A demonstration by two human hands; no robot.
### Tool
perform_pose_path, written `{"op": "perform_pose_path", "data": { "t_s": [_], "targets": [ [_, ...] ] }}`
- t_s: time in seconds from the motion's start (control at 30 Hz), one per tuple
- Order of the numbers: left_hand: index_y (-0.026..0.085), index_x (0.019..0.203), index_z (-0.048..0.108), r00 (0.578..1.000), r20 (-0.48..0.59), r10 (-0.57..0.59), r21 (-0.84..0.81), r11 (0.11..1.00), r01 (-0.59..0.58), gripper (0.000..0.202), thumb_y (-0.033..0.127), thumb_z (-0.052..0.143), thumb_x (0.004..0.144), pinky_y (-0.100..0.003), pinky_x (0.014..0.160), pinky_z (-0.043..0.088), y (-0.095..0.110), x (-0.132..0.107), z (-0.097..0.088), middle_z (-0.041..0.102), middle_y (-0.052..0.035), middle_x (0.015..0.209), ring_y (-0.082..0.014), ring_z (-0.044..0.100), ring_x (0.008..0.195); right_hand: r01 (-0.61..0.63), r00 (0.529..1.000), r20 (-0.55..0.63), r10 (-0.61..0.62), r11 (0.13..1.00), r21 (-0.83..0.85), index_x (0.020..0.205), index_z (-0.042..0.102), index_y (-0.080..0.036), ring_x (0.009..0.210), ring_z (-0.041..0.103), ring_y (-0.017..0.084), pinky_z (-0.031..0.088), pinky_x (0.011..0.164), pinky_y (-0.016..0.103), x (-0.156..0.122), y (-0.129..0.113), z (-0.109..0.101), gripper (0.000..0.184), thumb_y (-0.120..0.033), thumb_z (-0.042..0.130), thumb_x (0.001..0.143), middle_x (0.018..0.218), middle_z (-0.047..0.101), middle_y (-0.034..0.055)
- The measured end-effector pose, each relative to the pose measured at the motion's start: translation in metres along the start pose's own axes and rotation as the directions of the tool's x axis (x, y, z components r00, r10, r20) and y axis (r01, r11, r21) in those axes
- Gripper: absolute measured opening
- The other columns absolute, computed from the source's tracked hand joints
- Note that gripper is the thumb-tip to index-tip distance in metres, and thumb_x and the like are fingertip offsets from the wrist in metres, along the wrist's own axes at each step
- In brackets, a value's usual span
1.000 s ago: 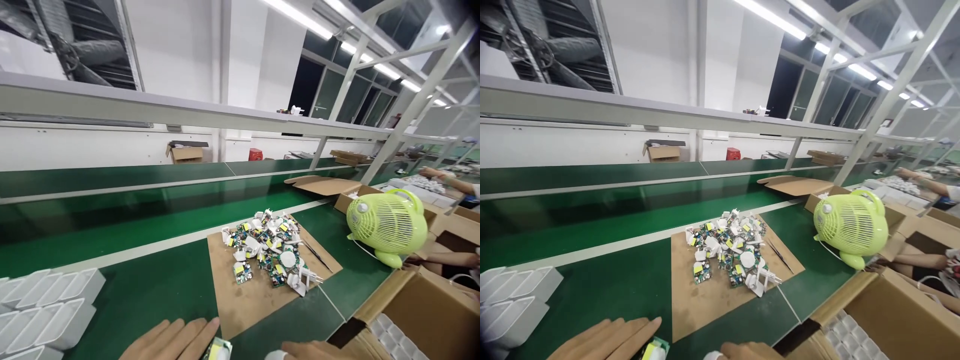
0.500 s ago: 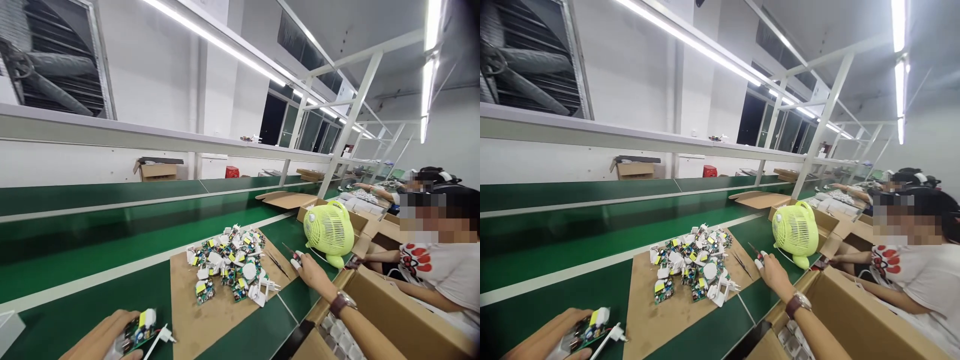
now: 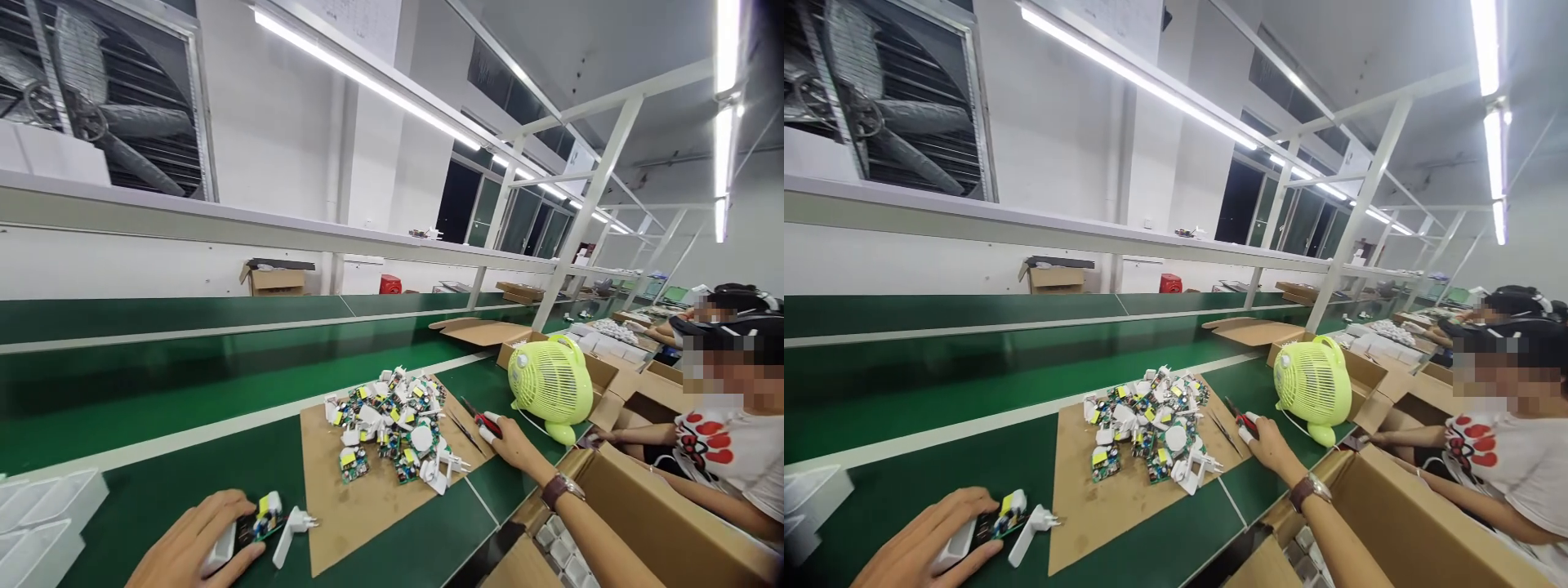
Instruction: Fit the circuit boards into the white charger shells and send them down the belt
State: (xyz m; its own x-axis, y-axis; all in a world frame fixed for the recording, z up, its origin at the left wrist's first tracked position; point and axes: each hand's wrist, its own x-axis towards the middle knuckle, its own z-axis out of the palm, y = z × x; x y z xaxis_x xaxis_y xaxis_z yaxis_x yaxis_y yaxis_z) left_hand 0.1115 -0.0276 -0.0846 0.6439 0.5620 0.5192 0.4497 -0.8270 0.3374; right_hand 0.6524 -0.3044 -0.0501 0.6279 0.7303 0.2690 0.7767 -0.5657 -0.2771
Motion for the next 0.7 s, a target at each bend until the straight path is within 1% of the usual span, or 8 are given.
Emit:
{"op": "perform_pose_path", "data": {
  "t_s": [0.07, 0.17, 0.23, 0.33, 0.47, 0.53, 0.6, 0.7],
  "targets": [
    [0.031, 0.112, 0.074, 0.999, 0.026, 0.039, -0.045, 0.998, -0.038, 0.036, 0.062, 0.064, 0.098, -0.035, 0.096, 0.056, 0.007, 0.0, -0.006, 0.076, -0.0045, 0.123, -0.0278, 0.074, 0.109, 0.009, 0.999, -0.044, -0.007, 0.999, 0.038, 0.128, 0.067, -0.016, 0.117, 0.069, 0.027, 0.056, 0.104, 0.052, -0.004, -0.011, -0.003, 0.035, -0.039, 0.069, 0.102, 0.129, 0.07, 0.01],
    [0.026, 0.12, 0.07, 0.991, 0.062, 0.117, -0.105, 0.988, -0.11, 0.031, 0.05, 0.06, 0.102, -0.035, 0.091, 0.057, 0.019, 0.002, -0.018, 0.074, -0.0081, 0.123, -0.0269, 0.073, 0.106, 0.078, 0.993, -0.101, -0.067, 0.991, 0.112, 0.132, 0.065, -0.009, 0.125, 0.066, 0.034, 0.051, 0.111, 0.058, -0.009, -0.046, -0.01, 0.045, -0.043, 0.056, 0.104, 0.131, 0.069, 0.0208],
    [0.023, 0.128, 0.066, 0.979, 0.153, 0.135, -0.147, 0.983, -0.113, 0.033, 0.041, 0.063, 0.1, -0.041, 0.094, 0.056, 0.024, 0.005, -0.022, 0.072, -0.0108, 0.127, -0.0299, 0.071, 0.111, 0.168, 0.983, -0.107, -0.151, 0.97, 0.174, 0.138, 0.062, -0.009, 0.128, 0.065, 0.036, 0.051, 0.112, 0.057, -0.017, -0.083, -0.017, 0.054, -0.047, 0.046, 0.103, 0.137, 0.066, 0.0237],
    [0.022, 0.139, 0.059, 0.977, 0.195, 0.09, -0.153, 0.986, -0.06, 0.046, 0.035, 0.069, 0.095, -0.048, 0.1, 0.054, 0.026, 0.006, -0.023, 0.069, -0.0129, 0.133, -0.0331, 0.068, 0.117, 0.346, 0.938, -0.067, -0.341, 0.897, 0.274, 0.145, 0.059, -0.023, 0.137, 0.061, 0.032, 0.053, 0.114, 0.048, -0.044, -0.157, -0.025, 0.052, -0.052, 0.048, 0.103, 0.147, 0.064, 0.0145],
    [0.023, 0.148, 0.05, 0.97, 0.238, 0.045, -0.179, 0.984, -0.002, 0.062, 0.027, 0.073, 0.091, -0.057, 0.108, 0.05, 0.023, 0.0, -0.02, 0.064, -0.0139, 0.139, -0.0351, 0.065, 0.123, 0.524, 0.794, 0.103, -0.6, 0.76, 0.385, 0.153, 0.052, -0.031, 0.142, 0.058, 0.03, 0.051, 0.117, 0.047, -0.081, -0.271, -0.017, 0.054, -0.046, 0.06, 0.102, 0.155, 0.058, 0.0097],
    [0.025, 0.151, 0.046, 0.965, 0.262, 0.024, -0.199, 0.98, 0.029, 0.067, 0.024, 0.074, 0.09, -0.056, 0.111, 0.049, 0.02, -0.006, -0.023, 0.062, -0.0127, 0.141, -0.0333, 0.064, 0.124, 0.572, 0.713, 0.222, -0.665, 0.735, 0.365, 0.157, 0.048, -0.026, 0.147, 0.052, 0.032, 0.047, 0.121, 0.05, -0.086, -0.319, -0.002, 0.063, -0.041, 0.066, 0.099, 0.159, 0.054, 0.0125],
    [0.026, 0.155, 0.041, 0.957, 0.29, -0.017, -0.223, 0.971, 0.085, 0.074, 0.023, 0.074, 0.09, -0.056, 0.114, 0.048, 0.017, -0.011, -0.031, 0.06, -0.0123, 0.143, -0.0331, 0.061, 0.129, 0.603, 0.621, 0.368, -0.691, 0.722, 0.339, 0.156, 0.049, -0.019, 0.142, 0.057, 0.034, 0.049, 0.118, 0.049, -0.082, -0.354, 0.016, 0.067, -0.033, 0.071, 0.094, 0.151, 0.06, 0.0169],
    [0.028, 0.159, 0.039, 0.923, 0.358, -0.139, -0.276, 0.929, 0.247, 0.082, 0.025, 0.079, 0.088, -0.064, 0.118, 0.041, 0.012, -0.017, -0.049, 0.06, -0.0121, 0.141, -0.0364, 0.055, 0.135, 0.636, 0.505, 0.495, -0.707, 0.692, 0.341, 0.147, 0.057, -0.013, 0.129, 0.065, 0.035, 0.053, 0.111, 0.048, -0.069, -0.381, 0.038, 0.065, -0.021, 0.076, 0.085, 0.135, 0.069, 0.0182]
  ]
}}
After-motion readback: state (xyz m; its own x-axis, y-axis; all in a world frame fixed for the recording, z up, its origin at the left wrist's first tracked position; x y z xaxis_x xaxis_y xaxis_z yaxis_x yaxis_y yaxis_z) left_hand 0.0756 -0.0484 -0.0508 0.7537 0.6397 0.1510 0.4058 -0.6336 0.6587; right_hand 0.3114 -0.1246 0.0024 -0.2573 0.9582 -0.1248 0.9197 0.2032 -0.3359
